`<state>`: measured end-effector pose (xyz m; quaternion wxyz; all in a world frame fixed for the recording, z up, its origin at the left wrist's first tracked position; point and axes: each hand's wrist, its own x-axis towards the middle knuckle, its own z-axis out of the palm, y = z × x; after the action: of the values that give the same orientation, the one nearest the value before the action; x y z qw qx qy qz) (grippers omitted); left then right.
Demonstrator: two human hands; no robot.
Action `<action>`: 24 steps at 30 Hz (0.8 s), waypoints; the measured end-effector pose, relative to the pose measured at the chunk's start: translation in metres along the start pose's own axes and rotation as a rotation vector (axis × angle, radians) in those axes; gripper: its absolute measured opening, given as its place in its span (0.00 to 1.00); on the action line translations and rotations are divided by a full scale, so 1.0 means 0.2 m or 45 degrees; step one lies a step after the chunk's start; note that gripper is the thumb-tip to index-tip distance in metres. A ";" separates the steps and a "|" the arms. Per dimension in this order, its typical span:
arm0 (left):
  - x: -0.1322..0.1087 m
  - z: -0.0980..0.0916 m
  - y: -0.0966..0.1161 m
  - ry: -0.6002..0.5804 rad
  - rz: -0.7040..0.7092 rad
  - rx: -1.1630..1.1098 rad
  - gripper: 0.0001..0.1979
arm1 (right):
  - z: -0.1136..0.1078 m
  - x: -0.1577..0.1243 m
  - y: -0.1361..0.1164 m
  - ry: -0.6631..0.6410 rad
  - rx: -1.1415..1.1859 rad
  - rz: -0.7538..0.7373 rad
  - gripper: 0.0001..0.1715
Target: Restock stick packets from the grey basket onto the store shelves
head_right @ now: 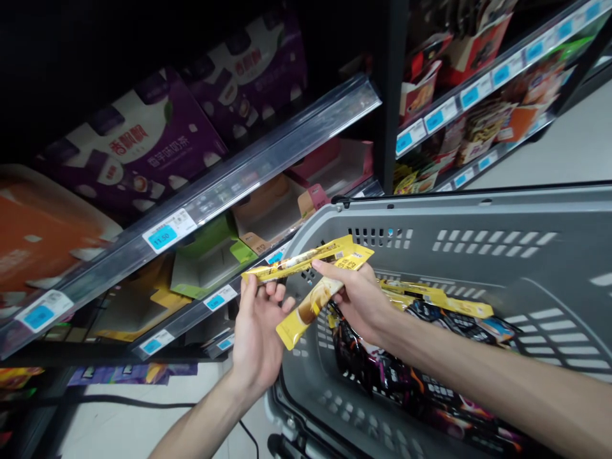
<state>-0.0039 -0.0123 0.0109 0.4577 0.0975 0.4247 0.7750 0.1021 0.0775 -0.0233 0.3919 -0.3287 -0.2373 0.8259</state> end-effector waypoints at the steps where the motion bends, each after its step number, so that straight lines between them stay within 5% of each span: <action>1: 0.00 0.00 0.00 -0.002 0.000 -0.003 0.10 | 0.00 0.00 0.00 0.000 -0.002 -0.003 0.26; 24: 0.01 -0.01 0.01 0.008 -0.092 -0.081 0.06 | -0.01 0.02 0.01 0.014 0.040 -0.015 0.29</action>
<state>-0.0072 -0.0112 0.0098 0.4869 0.0649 0.4045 0.7714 0.1013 0.0812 -0.0277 0.4031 -0.3257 -0.2241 0.8254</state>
